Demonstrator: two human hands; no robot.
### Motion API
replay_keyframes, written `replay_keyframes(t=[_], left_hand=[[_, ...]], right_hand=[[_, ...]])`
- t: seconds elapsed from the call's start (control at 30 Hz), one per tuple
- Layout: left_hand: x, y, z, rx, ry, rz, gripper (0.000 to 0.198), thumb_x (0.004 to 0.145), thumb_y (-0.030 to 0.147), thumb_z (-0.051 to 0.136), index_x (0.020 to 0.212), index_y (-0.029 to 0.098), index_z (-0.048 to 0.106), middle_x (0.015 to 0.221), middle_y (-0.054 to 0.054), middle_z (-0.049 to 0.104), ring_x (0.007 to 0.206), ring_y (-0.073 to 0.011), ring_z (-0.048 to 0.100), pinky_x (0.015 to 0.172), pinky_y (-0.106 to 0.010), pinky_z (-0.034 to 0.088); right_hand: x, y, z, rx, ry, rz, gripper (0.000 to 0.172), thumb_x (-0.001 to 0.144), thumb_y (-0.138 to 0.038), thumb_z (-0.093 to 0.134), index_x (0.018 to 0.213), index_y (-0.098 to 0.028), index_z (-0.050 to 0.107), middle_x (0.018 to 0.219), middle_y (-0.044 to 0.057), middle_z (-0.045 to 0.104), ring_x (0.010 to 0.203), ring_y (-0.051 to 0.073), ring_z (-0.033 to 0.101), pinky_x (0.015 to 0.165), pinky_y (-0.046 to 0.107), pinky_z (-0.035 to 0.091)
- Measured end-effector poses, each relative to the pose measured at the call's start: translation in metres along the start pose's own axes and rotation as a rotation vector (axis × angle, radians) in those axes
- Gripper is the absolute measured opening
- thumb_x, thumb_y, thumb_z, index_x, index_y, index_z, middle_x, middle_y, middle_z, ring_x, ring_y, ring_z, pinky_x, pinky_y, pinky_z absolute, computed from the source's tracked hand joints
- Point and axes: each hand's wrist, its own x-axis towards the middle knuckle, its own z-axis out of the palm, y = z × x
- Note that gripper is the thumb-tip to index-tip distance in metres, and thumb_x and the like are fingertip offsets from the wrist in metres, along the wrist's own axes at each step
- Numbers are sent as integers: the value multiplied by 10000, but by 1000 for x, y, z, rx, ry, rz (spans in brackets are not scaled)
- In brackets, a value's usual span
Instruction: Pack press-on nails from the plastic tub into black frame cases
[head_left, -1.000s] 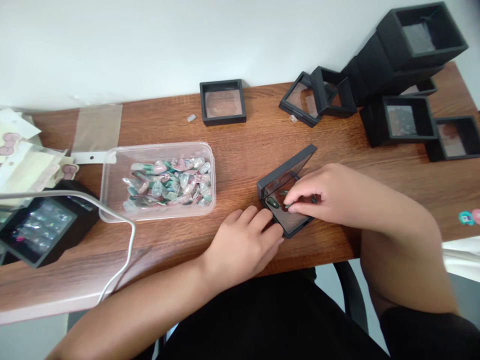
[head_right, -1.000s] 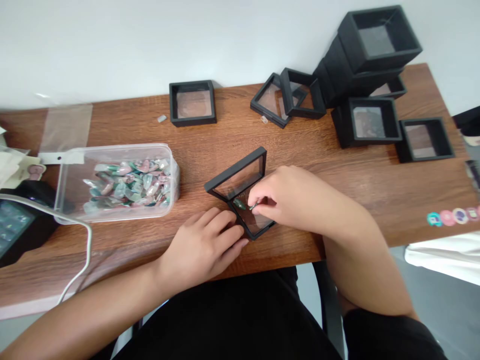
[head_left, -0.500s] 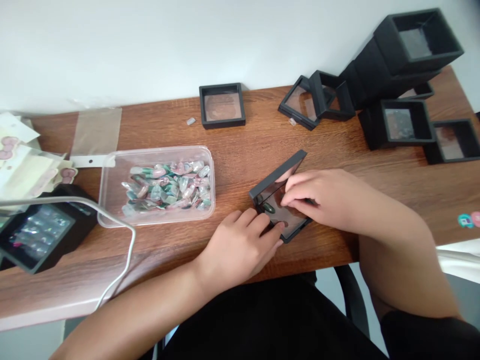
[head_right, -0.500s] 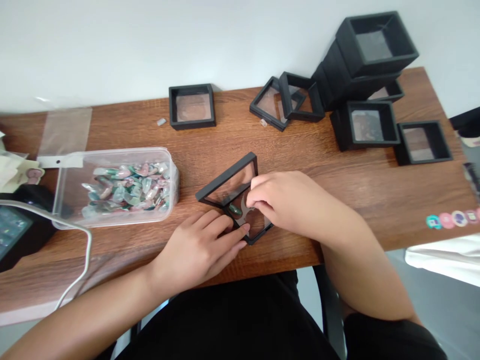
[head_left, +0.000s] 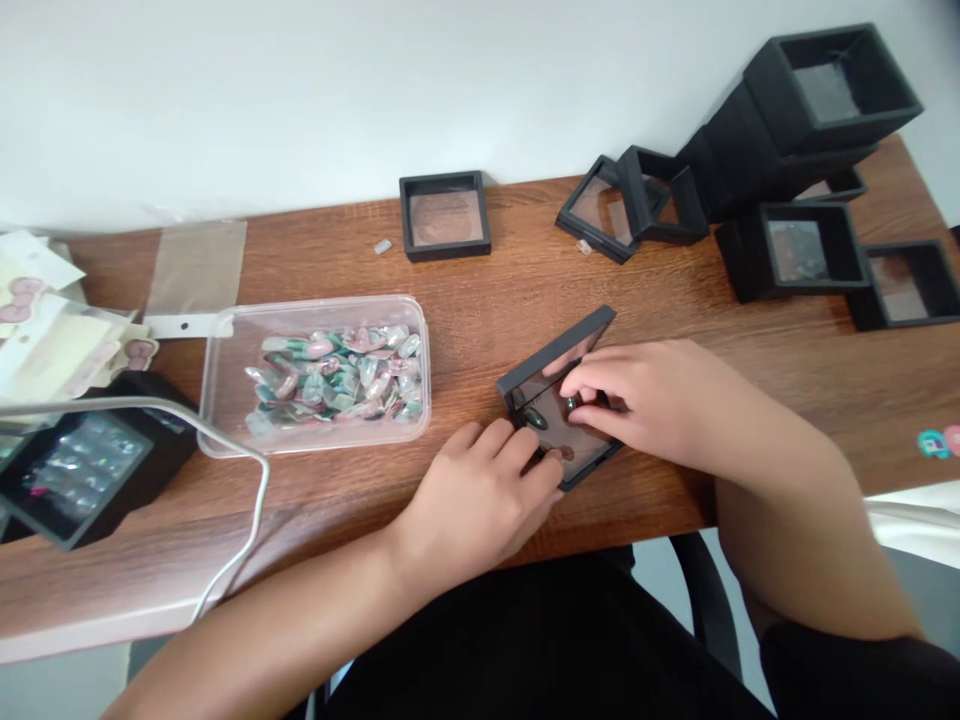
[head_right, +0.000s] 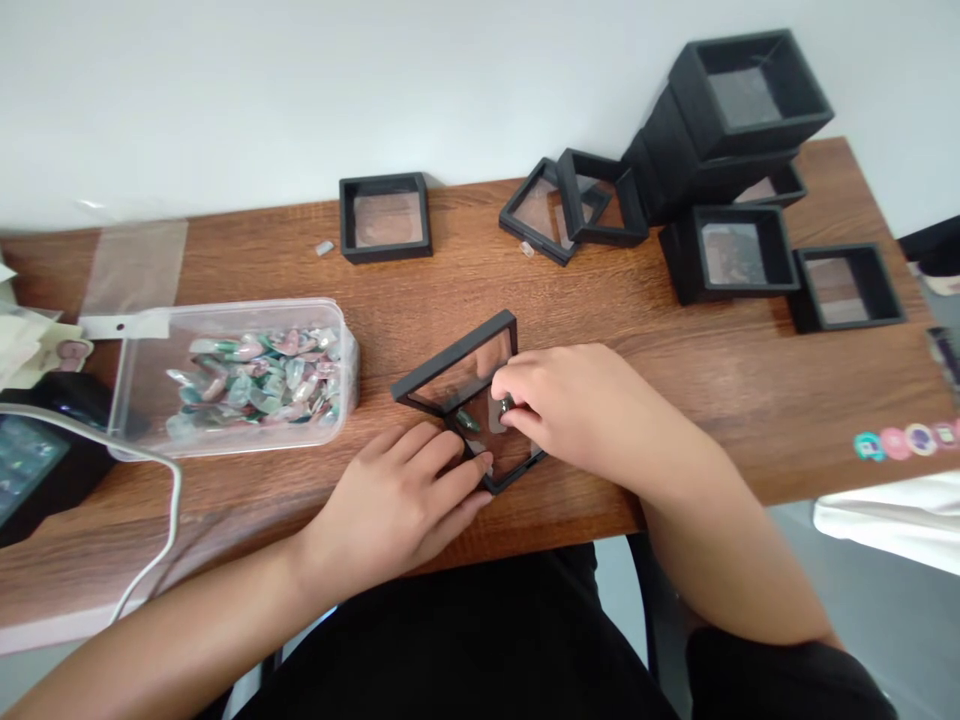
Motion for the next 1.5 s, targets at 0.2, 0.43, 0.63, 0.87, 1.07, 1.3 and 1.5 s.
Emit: replay_keyframes(t=[0.2, 0.43, 0.63, 0.87, 1.07, 1.3, 1.5], left_hand=[[0, 0, 1, -9, -11, -17, 244, 961, 409, 565, 1045, 201, 661, 878, -31, 613, 796, -234, 576, 664, -370, 484], [1, 0, 3, -12, -16, -16, 194, 957, 355, 575, 1038, 198, 654, 891, -37, 618, 813, -241, 586, 673, -375, 490], [1, 0, 2, -25, -23, -41, 178, 969, 341, 547, 1011, 203, 652, 908, -44, 629, 813, -237, 584, 689, -373, 493], [1, 2, 3, 11, 19, -39, 141, 949, 331, 578, 953, 201, 632, 876, -41, 623, 806, -246, 583, 668, -371, 477], [0, 2, 4, 31, 14, -39, 139, 952, 335, 575, 941, 205, 621, 876, -40, 620, 797, -232, 579, 676, -360, 463], [0, 3, 1, 38, 1, -34, 135, 966, 307, 556, 1005, 196, 621, 893, -45, 619, 804, -228, 576, 670, -348, 455], [1, 4, 2, 38, 12, -19, 171, 943, 359, 602, 990, 194, 605, 894, -42, 619, 813, -227, 592, 679, -352, 459]], right_hand=[[4, -4, 3, 14, 30, 49, 68, 876, -228, 649, 863, -244, 714, 995, -14, 754, 897, 212, 676, 669, 319, 426], [6, -3, 7, 45, 53, -68, 198, 937, -192, 556, 931, -239, 748, 1074, 26, 747, 986, 227, 667, 763, 352, 481], [11, -8, 12, 89, 106, -122, 227, 951, -177, 536, 886, -222, 749, 1033, 33, 760, 983, 228, 677, 837, 366, 488], [14, -20, 14, 157, 162, 11, 191, 919, -202, 586, 759, -199, 690, 928, 20, 771, 777, 182, 684, 682, 306, 447], [9, -20, 11, 333, 166, 93, 119, 873, -202, 613, 869, -230, 729, 879, -15, 767, 660, 125, 657, 617, 258, 428], [6, -13, 11, 256, 69, 34, 146, 834, -151, 583, 927, -233, 659, 819, -33, 704, 680, 129, 600, 623, 270, 399], [8, -14, 14, 241, 69, 19, 131, 851, -166, 578, 945, -227, 645, 871, -16, 709, 744, 149, 621, 653, 279, 412]])
